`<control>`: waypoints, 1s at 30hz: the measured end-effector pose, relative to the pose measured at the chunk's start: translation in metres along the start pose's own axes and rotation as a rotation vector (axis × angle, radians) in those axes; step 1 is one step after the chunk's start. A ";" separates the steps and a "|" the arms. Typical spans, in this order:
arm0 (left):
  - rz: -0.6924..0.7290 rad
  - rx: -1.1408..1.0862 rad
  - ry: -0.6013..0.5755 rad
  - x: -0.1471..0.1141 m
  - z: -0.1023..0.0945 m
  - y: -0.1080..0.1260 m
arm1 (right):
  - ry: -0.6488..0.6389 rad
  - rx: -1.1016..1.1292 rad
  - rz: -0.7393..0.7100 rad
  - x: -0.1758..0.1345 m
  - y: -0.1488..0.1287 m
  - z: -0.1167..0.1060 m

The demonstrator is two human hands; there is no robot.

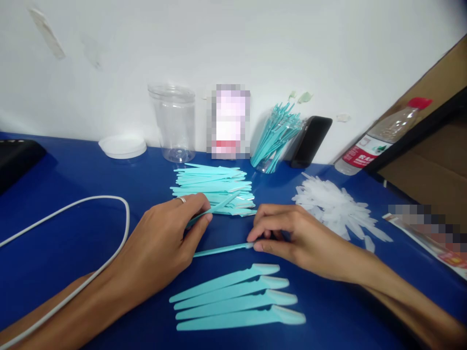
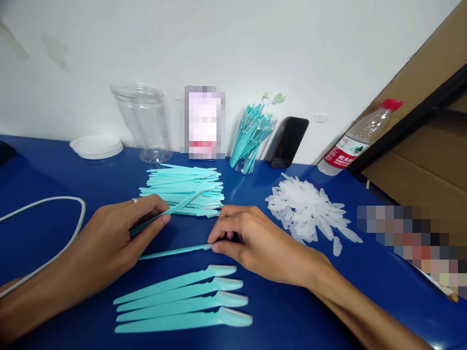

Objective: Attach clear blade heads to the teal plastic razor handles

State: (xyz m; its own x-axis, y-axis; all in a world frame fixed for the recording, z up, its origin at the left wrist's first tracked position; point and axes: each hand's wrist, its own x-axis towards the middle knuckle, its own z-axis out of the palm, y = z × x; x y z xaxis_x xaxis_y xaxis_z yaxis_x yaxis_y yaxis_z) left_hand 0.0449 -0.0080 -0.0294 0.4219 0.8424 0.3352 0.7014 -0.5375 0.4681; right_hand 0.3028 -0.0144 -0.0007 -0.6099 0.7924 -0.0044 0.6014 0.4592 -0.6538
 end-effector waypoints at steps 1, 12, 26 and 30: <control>-0.005 -0.004 -0.007 0.000 -0.001 0.001 | 0.006 0.003 -0.010 0.000 0.000 0.000; 0.027 0.027 -0.003 -0.001 0.001 0.000 | 0.046 0.020 -0.010 0.001 -0.001 0.005; 0.035 0.059 -0.057 -0.002 -0.002 0.001 | -0.064 0.079 -0.032 0.000 -0.003 0.003; 0.022 0.048 -0.101 -0.001 -0.004 0.001 | -0.056 0.072 -0.029 -0.002 -0.006 -0.007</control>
State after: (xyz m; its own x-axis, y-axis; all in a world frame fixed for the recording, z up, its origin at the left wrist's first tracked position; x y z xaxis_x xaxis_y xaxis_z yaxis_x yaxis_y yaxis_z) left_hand 0.0426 -0.0098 -0.0258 0.4916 0.8313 0.2594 0.7171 -0.5555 0.4210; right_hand 0.3038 -0.0157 0.0088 -0.6555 0.7548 -0.0257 0.5457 0.4498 -0.7070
